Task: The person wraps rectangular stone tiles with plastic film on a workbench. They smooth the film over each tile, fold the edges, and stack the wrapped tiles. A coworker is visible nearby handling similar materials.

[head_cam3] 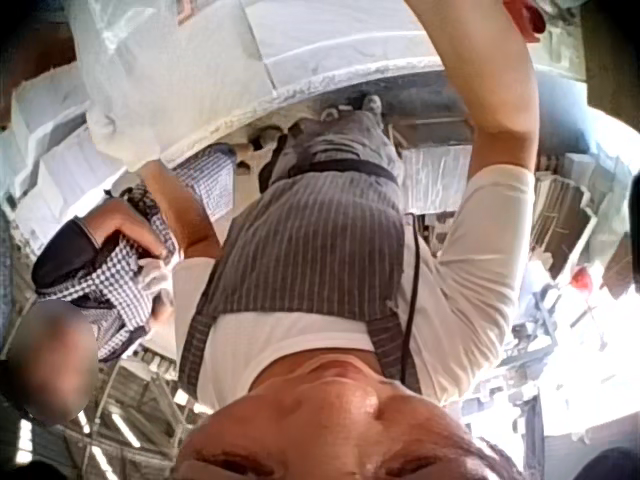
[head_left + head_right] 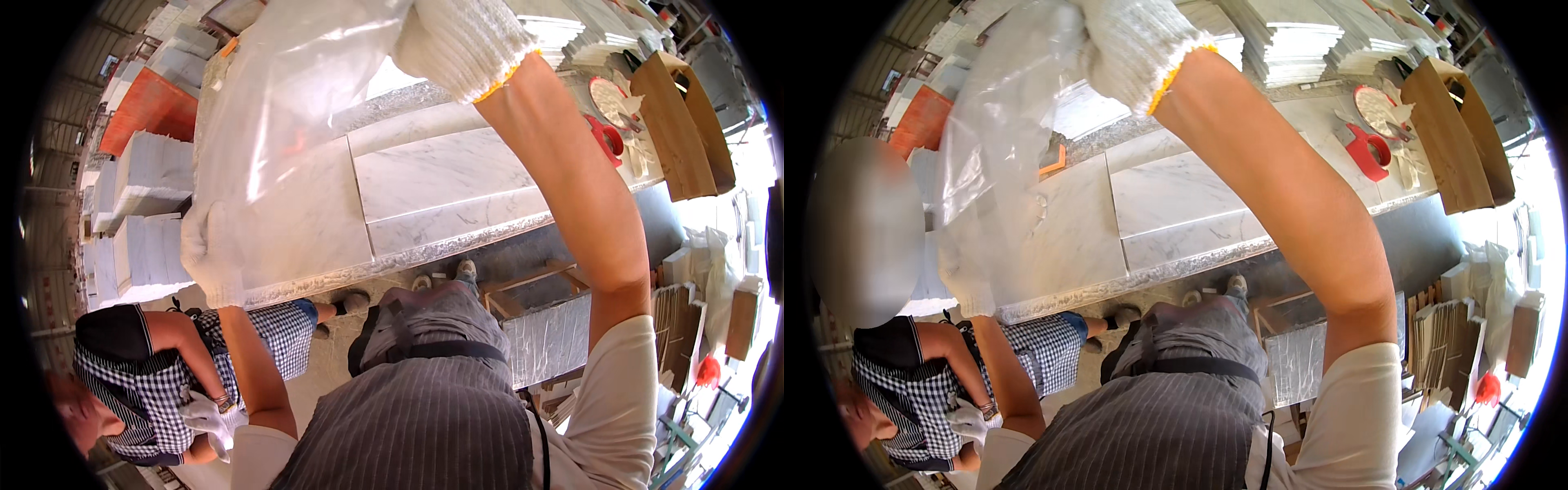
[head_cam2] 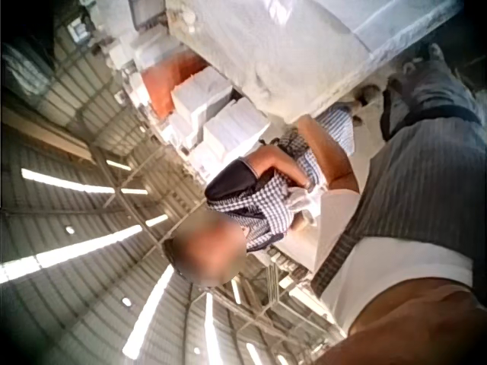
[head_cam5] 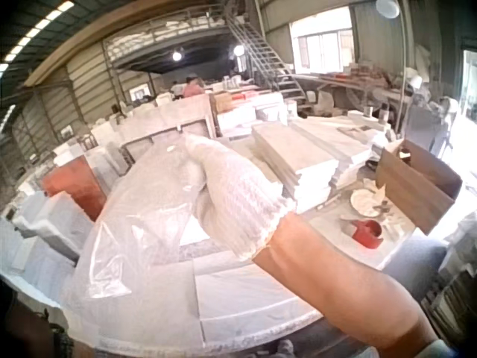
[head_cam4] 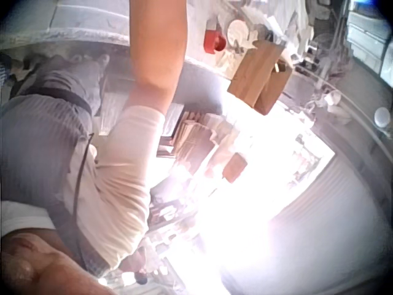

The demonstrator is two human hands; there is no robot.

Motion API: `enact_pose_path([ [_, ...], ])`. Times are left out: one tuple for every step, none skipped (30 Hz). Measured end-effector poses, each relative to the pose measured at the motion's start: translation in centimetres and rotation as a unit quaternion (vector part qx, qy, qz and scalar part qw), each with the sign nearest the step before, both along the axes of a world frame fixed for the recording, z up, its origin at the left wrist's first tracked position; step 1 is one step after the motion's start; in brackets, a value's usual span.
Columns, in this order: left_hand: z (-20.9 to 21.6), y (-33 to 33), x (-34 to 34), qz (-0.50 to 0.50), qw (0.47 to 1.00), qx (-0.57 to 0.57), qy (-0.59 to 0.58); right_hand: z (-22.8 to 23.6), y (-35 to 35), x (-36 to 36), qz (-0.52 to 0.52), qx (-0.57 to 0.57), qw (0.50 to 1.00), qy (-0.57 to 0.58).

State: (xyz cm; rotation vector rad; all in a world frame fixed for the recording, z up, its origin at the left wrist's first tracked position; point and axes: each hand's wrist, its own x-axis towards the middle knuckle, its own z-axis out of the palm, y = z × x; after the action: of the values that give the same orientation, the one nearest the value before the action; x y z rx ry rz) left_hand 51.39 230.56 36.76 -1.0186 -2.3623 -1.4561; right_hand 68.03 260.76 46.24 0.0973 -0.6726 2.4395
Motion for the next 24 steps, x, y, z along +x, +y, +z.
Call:
enact_pose_path([
  [0.8, 0.2, 0.2, 0.013, 1.0, -0.017, -0.005, -0.6, 0.5, 0.1, -0.003, -0.011, 1.0, -0.004],
  [1.6, 0.7, 0.5, 0.007, 1.0, -0.026, 0.003, -1.3, 1.4, 0.5, -0.033, -0.015, 0.999, -0.035],
  [2.4, 1.2, 0.8, 0.003, 0.999, -0.036, 0.011, -2.0, 2.0, 1.2, -0.014, -0.019, 0.999, -0.036],
  [3.0, 1.3, 0.9, 0.005, 0.999, -0.049, 0.019, -2.6, 2.3, 1.7, 0.01, -0.026, 0.999, -0.036],
  [3.5, 1.1, 0.9, 0.014, 0.997, -0.077, 0.012, -3.3, 2.7, 1.9, 0.036, -0.033, 0.998, -0.036],
  [4.0, 0.8, 0.7, 0.024, 0.994, -0.105, 0.004, -3.9, 3.1, 1.9, 0.069, -0.043, 0.996, -0.028],
  [4.3, 0.6, 0.3, 0.031, 0.991, -0.13, -0.005, -5.2, 4.2, 2.2, -0.036, 0.117, 0.987, -0.106],
  [4.6, -0.3, -0.4, -0.006, 0.99, -0.128, -0.061, -7.2, 5.6, 2.2, -0.135, 0.272, 0.937, -0.171],
  [4.8, -1.6, -1.8, -0.044, 0.985, -0.122, -0.113, -8.9, 6.8, 2.0, -0.233, 0.417, 0.849, -0.224],
  [5.1, -2.9, -2.6, -0.074, 0.977, -0.116, -0.161, -10.0, 7.4, 1.3, -0.232, 0.399, 0.854, -0.241],
  [5.2, -3.0, -2.6, -0.086, 0.966, -0.049, -0.237, -10.9, 8.2, 1.1, -0.234, 0.38, 0.856, -0.26],
  [4.7, -2.8, -1.9, -0.095, 0.946, 0.02, -0.308, -11.6, 8.1, 0.5, -0.121, 0.204, 0.938, -0.252],
  [4.8, -2.0, -0.9, -0.109, 0.917, 0.09, -0.374, -12.8, 8.1, 0.1, -0.095, 0.182, 0.942, -0.264],
  [5.0, 0.3, 1.3, -0.112, 0.889, 0.135, -0.422, -14.0, 8.6, 0.1, -0.078, 0.161, 0.943, -0.281],
  [5.9, 1.8, 3.1, -0.112, 0.859, 0.18, -0.466, -15.8, 8.7, -0.1, -0.156, 0.295, 0.89, -0.311],
  [5.8, 1.3, 2.6, -0.125, 0.838, 0.188, -0.497, -15.8, 8.3, -0.3, -0.204, 0.431, 0.82, -0.316],
  [5.2, 0.5, 2.3, -0.133, 0.817, 0.197, -0.526, -15.2, 7.1, -0.8, -0.262, 0.547, 0.731, -0.313],
  [5.1, -0.2, 2.2, -0.142, 0.794, 0.205, -0.554, -14.4, 6.2, -1.2, -0.288, 0.659, 0.635, -0.282],
  [5.1, -0.3, 2.4, -0.097, 0.805, 0.207, -0.548, -14.4, 5.9, -1.4, -0.301, 0.689, 0.597, -0.279],
  [5.1, -0.1, 2.8, -0.052, 0.813, 0.208, -0.541, -14.4, 5.7, -1.6, -0.317, 0.716, 0.558, -0.275],
  [5.1, 0.2, 3.4, -0.008, 0.82, 0.209, -0.534, -14.3, 5.4, -1.8, -0.333, 0.741, 0.517, -0.27],
  [6.0, 2.0, 5.1, -0.04, 0.783, 0.265, -0.561, -15.3, 6.1, -1.8, -0.342, 0.727, 0.522, -0.288],
  [6.3, 2.1, 5.5, -0.085, 0.78, 0.26, -0.563, -15.9, 6.2, -2.3, -0.303, 0.681, 0.611, -0.266],
  [6.5, 2.2, 5.6, -0.13, 0.775, 0.254, -0.563, -16.4, 6.0, -2.8, -0.264, 0.623, 0.696, -0.239],
])
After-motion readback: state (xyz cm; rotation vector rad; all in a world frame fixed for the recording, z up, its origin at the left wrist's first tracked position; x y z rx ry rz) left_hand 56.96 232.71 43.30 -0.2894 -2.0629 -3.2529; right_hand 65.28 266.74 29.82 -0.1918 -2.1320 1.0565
